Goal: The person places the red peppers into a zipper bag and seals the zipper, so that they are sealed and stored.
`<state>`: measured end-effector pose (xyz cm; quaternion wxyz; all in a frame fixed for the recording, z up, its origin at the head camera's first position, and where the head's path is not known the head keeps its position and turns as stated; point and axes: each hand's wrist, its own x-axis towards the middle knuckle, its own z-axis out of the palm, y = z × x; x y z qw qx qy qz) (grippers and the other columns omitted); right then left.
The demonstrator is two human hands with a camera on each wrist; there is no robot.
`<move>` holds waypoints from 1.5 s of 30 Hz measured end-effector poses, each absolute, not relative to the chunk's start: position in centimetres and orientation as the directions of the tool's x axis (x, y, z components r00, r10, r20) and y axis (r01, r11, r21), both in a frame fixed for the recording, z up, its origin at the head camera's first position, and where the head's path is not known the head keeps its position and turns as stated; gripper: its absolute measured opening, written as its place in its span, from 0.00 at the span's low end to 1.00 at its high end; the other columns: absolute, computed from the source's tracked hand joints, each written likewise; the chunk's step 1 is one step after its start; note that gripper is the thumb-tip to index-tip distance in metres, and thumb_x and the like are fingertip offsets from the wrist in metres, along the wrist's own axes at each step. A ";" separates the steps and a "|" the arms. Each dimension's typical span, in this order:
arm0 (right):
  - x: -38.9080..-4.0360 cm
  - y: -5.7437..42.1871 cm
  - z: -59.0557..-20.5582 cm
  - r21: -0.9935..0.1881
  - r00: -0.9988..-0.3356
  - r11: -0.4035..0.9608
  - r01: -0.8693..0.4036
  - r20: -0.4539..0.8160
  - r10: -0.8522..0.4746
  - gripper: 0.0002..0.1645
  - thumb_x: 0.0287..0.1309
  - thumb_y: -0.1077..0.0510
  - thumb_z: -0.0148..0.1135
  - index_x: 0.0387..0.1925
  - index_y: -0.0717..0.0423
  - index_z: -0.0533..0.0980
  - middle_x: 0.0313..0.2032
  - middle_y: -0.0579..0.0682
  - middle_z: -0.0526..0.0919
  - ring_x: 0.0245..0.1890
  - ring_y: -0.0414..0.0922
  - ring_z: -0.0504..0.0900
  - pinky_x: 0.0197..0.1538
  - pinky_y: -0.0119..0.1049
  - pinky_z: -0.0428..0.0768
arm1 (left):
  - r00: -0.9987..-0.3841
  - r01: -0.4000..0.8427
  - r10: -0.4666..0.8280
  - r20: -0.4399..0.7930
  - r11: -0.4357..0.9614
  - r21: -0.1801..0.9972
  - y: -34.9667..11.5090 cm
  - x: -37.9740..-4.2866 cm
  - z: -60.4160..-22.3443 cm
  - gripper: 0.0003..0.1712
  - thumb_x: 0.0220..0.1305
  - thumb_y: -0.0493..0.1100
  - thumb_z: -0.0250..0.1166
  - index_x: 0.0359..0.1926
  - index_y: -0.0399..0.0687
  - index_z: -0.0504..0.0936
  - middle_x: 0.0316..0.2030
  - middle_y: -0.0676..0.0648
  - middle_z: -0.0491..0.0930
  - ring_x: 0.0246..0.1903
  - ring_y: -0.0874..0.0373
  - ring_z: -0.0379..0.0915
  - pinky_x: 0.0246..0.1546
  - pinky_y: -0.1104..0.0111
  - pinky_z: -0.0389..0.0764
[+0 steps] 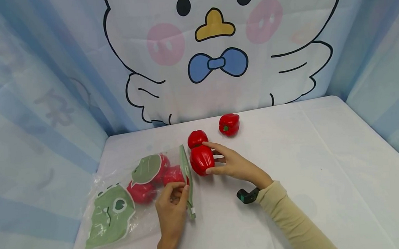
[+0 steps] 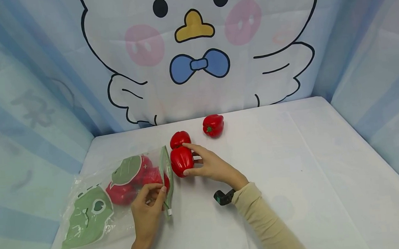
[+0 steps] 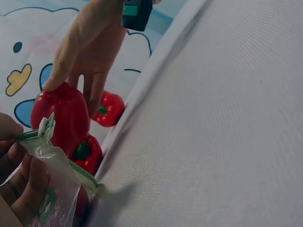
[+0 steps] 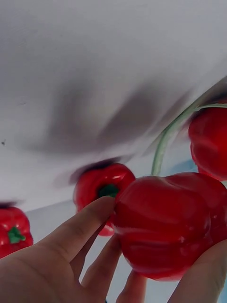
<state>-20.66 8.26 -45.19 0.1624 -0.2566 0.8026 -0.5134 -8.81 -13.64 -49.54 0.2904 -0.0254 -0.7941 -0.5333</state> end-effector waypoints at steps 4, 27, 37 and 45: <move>-20.3 7.6 -45.4 -0.909 -0.790 0.328 -0.259 0.004 -0.613 0.52 0.60 0.52 0.75 0.80 0.43 0.59 0.76 0.52 0.66 0.73 0.56 0.70 0.70 0.56 0.77 | -0.825 0.363 -0.262 0.500 0.432 0.826 -13.6 -8.8 -49.5 0.06 0.64 0.33 0.74 0.40 0.45 0.86 0.32 0.50 0.83 0.26 0.64 0.75 0.22 0.77 0.80; -19.1 6.2 -45.6 -0.915 -0.722 0.293 -0.276 -0.004 -0.692 0.52 0.60 0.50 0.75 0.80 0.46 0.58 0.74 0.50 0.68 0.72 0.56 0.71 0.68 0.55 0.79 | -0.832 0.356 -0.261 0.491 0.429 0.831 -13.7 -8.7 -49.4 0.06 0.65 0.34 0.72 0.41 0.46 0.85 0.32 0.51 0.84 0.27 0.64 0.76 0.23 0.76 0.81; -18.9 5.8 -45.9 -0.915 -0.730 0.295 -0.273 -0.003 -0.684 0.53 0.59 0.50 0.76 0.80 0.47 0.58 0.73 0.49 0.69 0.71 0.54 0.71 0.66 0.52 0.81 | -0.839 0.332 -0.262 0.477 0.448 0.830 -13.6 -8.6 -49.4 0.07 0.66 0.35 0.72 0.43 0.47 0.85 0.33 0.52 0.84 0.28 0.64 0.76 0.25 0.76 0.82; -18.7 5.4 -46.2 -0.914 -0.722 0.283 -0.292 0.016 -0.692 0.53 0.61 0.51 0.75 0.81 0.47 0.57 0.75 0.49 0.67 0.72 0.54 0.71 0.67 0.52 0.81 | -0.839 0.319 -0.270 0.473 0.459 0.829 -13.6 -8.5 -49.3 0.08 0.65 0.35 0.73 0.43 0.46 0.85 0.33 0.52 0.84 0.28 0.64 0.76 0.27 0.76 0.83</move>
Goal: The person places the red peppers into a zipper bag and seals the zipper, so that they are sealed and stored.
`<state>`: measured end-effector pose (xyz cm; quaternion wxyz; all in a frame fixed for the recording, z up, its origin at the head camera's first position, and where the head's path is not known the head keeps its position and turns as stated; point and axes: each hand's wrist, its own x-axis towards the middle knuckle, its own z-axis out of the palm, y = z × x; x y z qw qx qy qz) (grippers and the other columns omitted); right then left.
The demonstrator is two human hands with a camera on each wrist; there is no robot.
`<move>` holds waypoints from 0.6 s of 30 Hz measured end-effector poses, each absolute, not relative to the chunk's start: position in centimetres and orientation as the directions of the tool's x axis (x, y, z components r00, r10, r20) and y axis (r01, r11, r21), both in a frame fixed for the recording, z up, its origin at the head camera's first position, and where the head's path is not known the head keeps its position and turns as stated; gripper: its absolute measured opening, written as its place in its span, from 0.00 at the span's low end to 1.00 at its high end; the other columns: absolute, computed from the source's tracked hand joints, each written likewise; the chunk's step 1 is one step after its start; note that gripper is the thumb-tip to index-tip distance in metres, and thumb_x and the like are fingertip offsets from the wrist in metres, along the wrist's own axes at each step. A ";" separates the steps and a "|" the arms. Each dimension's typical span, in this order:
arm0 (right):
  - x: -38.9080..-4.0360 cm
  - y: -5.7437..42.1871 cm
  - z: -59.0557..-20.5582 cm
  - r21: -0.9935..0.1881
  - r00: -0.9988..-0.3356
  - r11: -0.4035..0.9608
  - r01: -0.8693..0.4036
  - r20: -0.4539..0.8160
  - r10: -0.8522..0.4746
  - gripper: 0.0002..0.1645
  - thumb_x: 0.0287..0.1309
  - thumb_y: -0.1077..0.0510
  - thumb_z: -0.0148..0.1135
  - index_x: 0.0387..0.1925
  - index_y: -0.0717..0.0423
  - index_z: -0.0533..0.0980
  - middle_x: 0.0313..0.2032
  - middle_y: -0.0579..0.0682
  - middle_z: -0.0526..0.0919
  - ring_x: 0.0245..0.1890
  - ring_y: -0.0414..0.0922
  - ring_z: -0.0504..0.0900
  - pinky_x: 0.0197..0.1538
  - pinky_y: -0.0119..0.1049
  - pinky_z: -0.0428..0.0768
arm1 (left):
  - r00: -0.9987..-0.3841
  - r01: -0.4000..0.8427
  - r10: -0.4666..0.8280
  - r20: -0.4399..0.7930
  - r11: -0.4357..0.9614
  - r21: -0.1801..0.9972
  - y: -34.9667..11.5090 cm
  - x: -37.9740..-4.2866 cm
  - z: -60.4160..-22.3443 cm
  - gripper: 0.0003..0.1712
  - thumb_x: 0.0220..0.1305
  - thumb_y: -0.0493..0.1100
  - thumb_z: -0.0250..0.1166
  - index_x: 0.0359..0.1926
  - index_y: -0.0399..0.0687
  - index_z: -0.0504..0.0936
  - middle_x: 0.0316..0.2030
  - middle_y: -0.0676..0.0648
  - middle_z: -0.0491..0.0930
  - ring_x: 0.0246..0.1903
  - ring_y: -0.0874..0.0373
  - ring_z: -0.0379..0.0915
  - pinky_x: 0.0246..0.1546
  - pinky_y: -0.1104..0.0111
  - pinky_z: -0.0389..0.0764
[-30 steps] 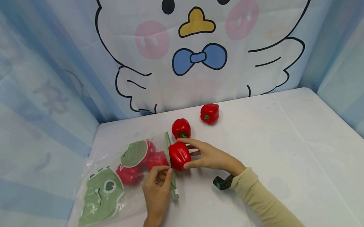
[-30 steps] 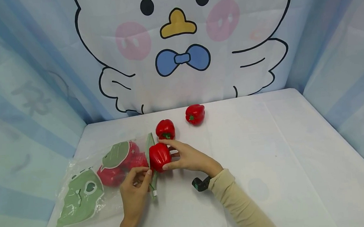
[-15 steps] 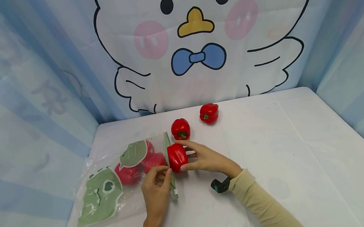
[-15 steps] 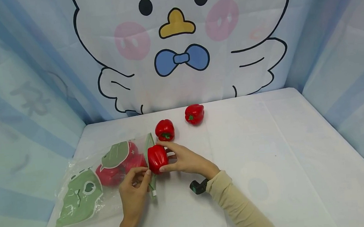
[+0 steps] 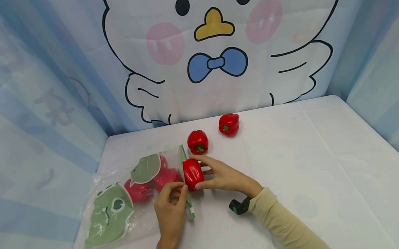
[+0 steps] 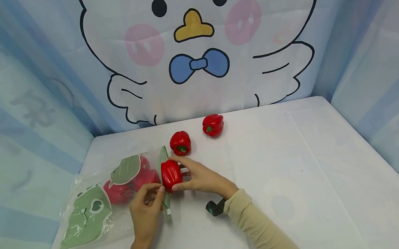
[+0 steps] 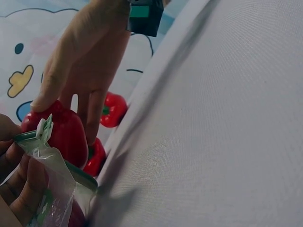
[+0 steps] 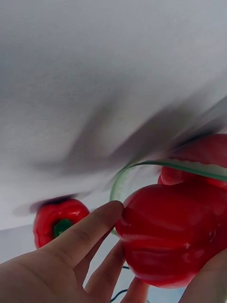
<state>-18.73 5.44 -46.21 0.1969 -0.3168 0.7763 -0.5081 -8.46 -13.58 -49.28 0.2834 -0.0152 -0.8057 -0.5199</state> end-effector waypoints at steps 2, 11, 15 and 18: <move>-18.6 5.3 -46.2 -0.913 -0.721 0.281 -0.294 0.019 -0.693 0.53 0.61 0.51 0.75 0.81 0.46 0.57 0.76 0.49 0.66 0.72 0.54 0.70 0.67 0.52 0.81 | -0.836 0.324 -0.273 0.476 0.455 0.830 -13.6 -8.5 -49.2 0.07 0.65 0.35 0.73 0.43 0.46 0.85 0.33 0.51 0.84 0.28 0.63 0.76 0.27 0.76 0.83; -18.4 5.0 -46.1 -0.907 -0.709 0.286 -0.310 0.021 -0.705 0.54 0.61 0.52 0.75 0.81 0.46 0.56 0.76 0.49 0.65 0.73 0.54 0.69 0.66 0.49 0.82 | -0.822 0.341 -0.285 0.494 0.447 0.827 -13.6 -8.5 -49.1 0.06 0.65 0.34 0.72 0.42 0.45 0.86 0.33 0.51 0.84 0.28 0.64 0.77 0.28 0.77 0.82; -18.6 5.4 -46.1 -0.911 -0.681 0.277 -0.305 0.005 -0.732 0.54 0.61 0.53 0.74 0.82 0.45 0.55 0.78 0.48 0.62 0.74 0.54 0.68 0.67 0.48 0.81 | -0.819 0.346 -0.291 0.495 0.438 0.830 -13.6 -8.4 -49.1 0.06 0.65 0.35 0.72 0.43 0.45 0.86 0.33 0.51 0.84 0.28 0.64 0.77 0.28 0.78 0.82; -18.7 5.7 -46.2 -0.924 -0.661 0.260 -0.279 -0.011 -0.750 0.53 0.62 0.54 0.73 0.82 0.43 0.55 0.78 0.48 0.61 0.76 0.54 0.66 0.68 0.50 0.80 | -0.818 0.354 -0.288 0.499 0.432 0.830 -13.6 -8.4 -49.0 0.06 0.66 0.35 0.72 0.43 0.45 0.85 0.33 0.51 0.84 0.28 0.64 0.77 0.27 0.78 0.82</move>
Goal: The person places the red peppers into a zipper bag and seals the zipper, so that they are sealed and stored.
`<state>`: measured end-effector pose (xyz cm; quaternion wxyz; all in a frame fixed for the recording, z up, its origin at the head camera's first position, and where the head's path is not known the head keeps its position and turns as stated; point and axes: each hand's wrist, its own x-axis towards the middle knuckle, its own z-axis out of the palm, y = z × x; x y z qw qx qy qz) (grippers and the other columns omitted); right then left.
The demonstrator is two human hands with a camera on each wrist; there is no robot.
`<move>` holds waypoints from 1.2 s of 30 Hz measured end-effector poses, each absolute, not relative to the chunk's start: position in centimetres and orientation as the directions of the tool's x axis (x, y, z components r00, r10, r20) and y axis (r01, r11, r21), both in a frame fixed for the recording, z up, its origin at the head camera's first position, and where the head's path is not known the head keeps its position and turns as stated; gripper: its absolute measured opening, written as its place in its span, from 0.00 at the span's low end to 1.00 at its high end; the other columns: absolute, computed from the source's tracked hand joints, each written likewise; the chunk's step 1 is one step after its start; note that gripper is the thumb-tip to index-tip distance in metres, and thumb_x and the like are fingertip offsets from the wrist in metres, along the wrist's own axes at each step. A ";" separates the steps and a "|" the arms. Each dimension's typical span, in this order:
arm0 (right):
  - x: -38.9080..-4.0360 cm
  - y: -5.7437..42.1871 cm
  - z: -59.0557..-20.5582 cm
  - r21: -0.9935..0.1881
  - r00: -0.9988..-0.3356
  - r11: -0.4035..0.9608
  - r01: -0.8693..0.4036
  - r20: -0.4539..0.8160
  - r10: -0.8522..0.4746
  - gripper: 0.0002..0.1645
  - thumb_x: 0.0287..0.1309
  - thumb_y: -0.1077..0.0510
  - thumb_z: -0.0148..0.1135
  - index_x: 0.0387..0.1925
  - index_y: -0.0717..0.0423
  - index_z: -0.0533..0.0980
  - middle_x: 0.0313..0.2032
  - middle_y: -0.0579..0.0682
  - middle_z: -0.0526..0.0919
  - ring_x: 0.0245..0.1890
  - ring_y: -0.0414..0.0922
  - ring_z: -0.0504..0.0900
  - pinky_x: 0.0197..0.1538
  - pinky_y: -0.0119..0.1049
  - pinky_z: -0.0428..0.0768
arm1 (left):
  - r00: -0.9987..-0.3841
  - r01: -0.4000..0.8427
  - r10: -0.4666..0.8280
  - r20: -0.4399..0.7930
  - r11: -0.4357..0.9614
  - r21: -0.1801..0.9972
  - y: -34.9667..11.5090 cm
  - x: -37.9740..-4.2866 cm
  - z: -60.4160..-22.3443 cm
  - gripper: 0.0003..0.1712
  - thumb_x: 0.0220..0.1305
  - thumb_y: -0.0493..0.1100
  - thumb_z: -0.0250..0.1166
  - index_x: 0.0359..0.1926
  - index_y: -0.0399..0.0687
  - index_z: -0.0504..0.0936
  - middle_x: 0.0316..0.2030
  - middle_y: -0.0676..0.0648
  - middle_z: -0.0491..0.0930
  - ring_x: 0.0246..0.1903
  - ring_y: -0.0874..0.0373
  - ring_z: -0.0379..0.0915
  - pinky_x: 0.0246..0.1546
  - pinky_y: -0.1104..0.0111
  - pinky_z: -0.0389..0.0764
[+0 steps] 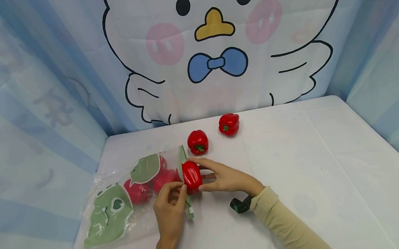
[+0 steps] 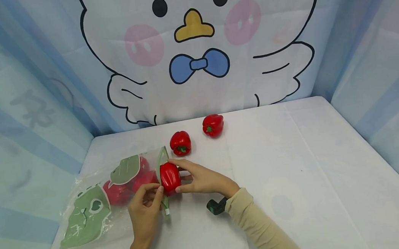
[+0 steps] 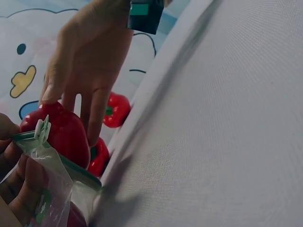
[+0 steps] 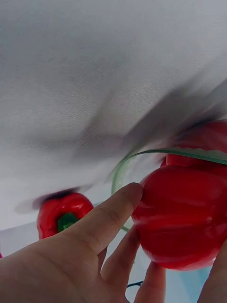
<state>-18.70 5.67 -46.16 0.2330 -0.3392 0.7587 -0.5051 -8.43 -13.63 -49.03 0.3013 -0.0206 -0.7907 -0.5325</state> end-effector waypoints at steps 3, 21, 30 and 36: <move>-18.8 5.8 -46.2 -0.932 -0.650 0.249 -0.263 -0.020 -0.760 0.52 0.61 0.54 0.72 0.81 0.41 0.56 0.78 0.45 0.62 0.76 0.53 0.66 0.69 0.50 0.79 | -0.812 0.368 -0.286 0.509 0.427 0.826 -13.7 -8.5 -49.0 0.06 0.66 0.34 0.72 0.42 0.44 0.85 0.33 0.51 0.85 0.28 0.64 0.77 0.27 0.78 0.82; -18.3 4.9 -46.7 -0.938 -0.630 0.205 -0.281 0.019 -0.776 0.51 0.61 0.57 0.74 0.80 0.43 0.58 0.75 0.48 0.67 0.72 0.53 0.70 0.66 0.44 0.82 | -0.752 0.408 -0.281 0.596 0.512 0.756 -13.7 -8.3 -48.8 0.07 0.65 0.32 0.72 0.43 0.45 0.86 0.32 0.52 0.83 0.26 0.65 0.75 0.26 0.79 0.80; -17.8 3.9 -47.7 -0.940 -0.670 0.198 -0.277 0.041 -0.741 0.49 0.60 0.54 0.76 0.76 0.47 0.58 0.73 0.48 0.69 0.72 0.53 0.72 0.66 0.44 0.82 | -0.743 0.423 -0.281 0.607 0.506 0.752 -13.7 -8.3 -48.8 0.07 0.65 0.31 0.71 0.42 0.43 0.86 0.30 0.48 0.82 0.24 0.65 0.73 0.24 0.81 0.77; -17.5 3.5 -48.1 -0.950 -0.696 0.192 -0.247 0.035 -0.718 0.46 0.59 0.55 0.76 0.71 0.47 0.59 0.71 0.49 0.70 0.72 0.53 0.73 0.66 0.43 0.82 | -0.750 0.410 -0.285 0.597 0.508 0.758 -13.7 -8.3 -48.8 0.06 0.65 0.31 0.71 0.41 0.42 0.86 0.29 0.48 0.81 0.23 0.65 0.72 0.23 0.81 0.75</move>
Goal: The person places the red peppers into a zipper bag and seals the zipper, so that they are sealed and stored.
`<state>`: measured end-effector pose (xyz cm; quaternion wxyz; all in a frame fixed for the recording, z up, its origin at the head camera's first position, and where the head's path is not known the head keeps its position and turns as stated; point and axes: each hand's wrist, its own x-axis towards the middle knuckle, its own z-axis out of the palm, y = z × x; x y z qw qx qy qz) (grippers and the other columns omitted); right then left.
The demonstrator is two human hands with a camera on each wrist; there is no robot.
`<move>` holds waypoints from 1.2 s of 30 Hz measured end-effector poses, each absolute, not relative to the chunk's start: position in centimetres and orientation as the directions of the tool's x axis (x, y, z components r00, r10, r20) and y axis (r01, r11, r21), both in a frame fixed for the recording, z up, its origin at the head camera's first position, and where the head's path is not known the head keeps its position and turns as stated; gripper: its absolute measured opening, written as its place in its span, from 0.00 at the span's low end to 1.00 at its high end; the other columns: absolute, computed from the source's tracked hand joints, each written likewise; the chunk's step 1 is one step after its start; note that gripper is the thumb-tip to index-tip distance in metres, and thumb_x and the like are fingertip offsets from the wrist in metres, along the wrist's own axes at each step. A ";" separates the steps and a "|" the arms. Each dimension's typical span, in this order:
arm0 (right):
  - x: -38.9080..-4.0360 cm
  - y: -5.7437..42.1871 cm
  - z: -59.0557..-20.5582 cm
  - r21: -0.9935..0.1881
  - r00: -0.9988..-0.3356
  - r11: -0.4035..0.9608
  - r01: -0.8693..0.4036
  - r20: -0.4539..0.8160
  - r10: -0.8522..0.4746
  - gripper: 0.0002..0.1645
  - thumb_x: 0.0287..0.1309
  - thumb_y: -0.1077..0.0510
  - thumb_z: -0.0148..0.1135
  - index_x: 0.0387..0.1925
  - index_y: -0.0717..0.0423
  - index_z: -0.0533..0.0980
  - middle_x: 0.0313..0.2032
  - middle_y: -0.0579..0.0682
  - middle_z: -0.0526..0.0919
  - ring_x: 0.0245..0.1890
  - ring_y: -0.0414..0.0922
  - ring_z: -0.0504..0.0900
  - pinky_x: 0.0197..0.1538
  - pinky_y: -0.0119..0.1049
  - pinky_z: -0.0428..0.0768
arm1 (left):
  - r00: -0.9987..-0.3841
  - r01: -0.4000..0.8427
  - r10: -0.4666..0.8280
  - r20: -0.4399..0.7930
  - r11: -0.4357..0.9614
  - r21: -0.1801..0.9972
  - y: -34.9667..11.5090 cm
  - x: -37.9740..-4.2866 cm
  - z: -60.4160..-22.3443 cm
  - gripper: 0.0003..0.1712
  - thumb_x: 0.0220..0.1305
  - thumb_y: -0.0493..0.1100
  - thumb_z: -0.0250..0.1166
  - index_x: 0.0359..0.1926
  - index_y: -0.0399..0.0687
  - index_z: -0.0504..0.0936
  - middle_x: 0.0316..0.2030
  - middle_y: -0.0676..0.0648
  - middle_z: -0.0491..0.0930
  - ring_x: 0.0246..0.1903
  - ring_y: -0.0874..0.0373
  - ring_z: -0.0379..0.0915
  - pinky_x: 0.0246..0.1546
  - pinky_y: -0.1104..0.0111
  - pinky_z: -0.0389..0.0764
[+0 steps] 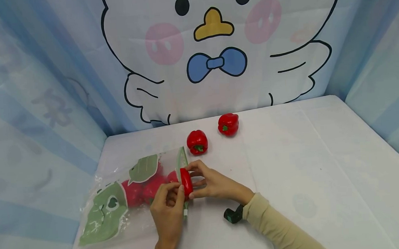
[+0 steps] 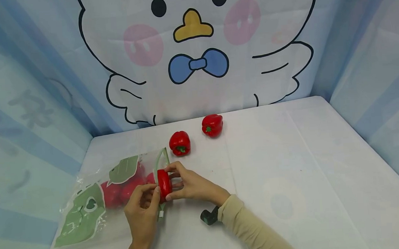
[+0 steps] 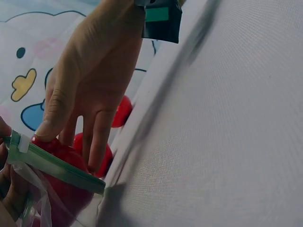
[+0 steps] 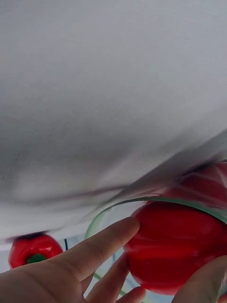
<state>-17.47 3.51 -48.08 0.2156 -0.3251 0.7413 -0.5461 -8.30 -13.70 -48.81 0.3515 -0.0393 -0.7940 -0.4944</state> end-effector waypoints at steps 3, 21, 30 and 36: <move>-17.4 3.2 -48.3 -0.953 -0.702 0.177 -0.244 0.048 -0.711 0.45 0.60 0.55 0.76 0.71 0.48 0.59 0.71 0.50 0.70 0.72 0.54 0.73 0.66 0.43 0.82 | -0.755 0.398 -0.283 0.592 0.520 0.756 -13.7 -8.3 -48.8 0.06 0.65 0.32 0.71 0.42 0.43 0.86 0.30 0.49 0.82 0.24 0.65 0.72 0.24 0.81 0.76; -16.8 1.6 -49.1 -0.893 -0.766 0.229 -0.388 0.174 -0.618 0.42 0.64 0.60 0.72 0.76 0.58 0.64 0.64 0.57 0.74 0.59 0.52 0.80 0.56 0.35 0.87 | -0.742 0.434 -0.285 0.607 0.486 0.759 -13.4 -8.3 -49.0 0.08 0.63 0.31 0.73 0.42 0.44 0.87 0.30 0.46 0.83 0.24 0.64 0.73 0.25 0.82 0.75; -16.7 1.4 -49.1 -0.906 -0.777 0.195 -0.376 0.194 -0.599 0.38 0.64 0.58 0.72 0.71 0.60 0.66 0.64 0.58 0.75 0.59 0.53 0.82 0.58 0.35 0.86 | -0.735 0.450 -0.276 0.619 0.484 0.750 -13.5 -8.5 -49.1 0.08 0.63 0.31 0.73 0.41 0.43 0.87 0.29 0.46 0.82 0.23 0.64 0.72 0.24 0.83 0.74; -16.6 1.4 -49.2 -0.927 -0.758 0.149 -0.345 0.182 -0.626 0.30 0.67 0.61 0.68 0.66 0.63 0.68 0.63 0.61 0.76 0.63 0.57 0.80 0.62 0.39 0.85 | -0.738 0.447 -0.274 0.617 0.486 0.751 -13.4 -8.5 -49.1 0.07 0.63 0.31 0.73 0.41 0.43 0.87 0.29 0.46 0.82 0.24 0.65 0.72 0.24 0.83 0.74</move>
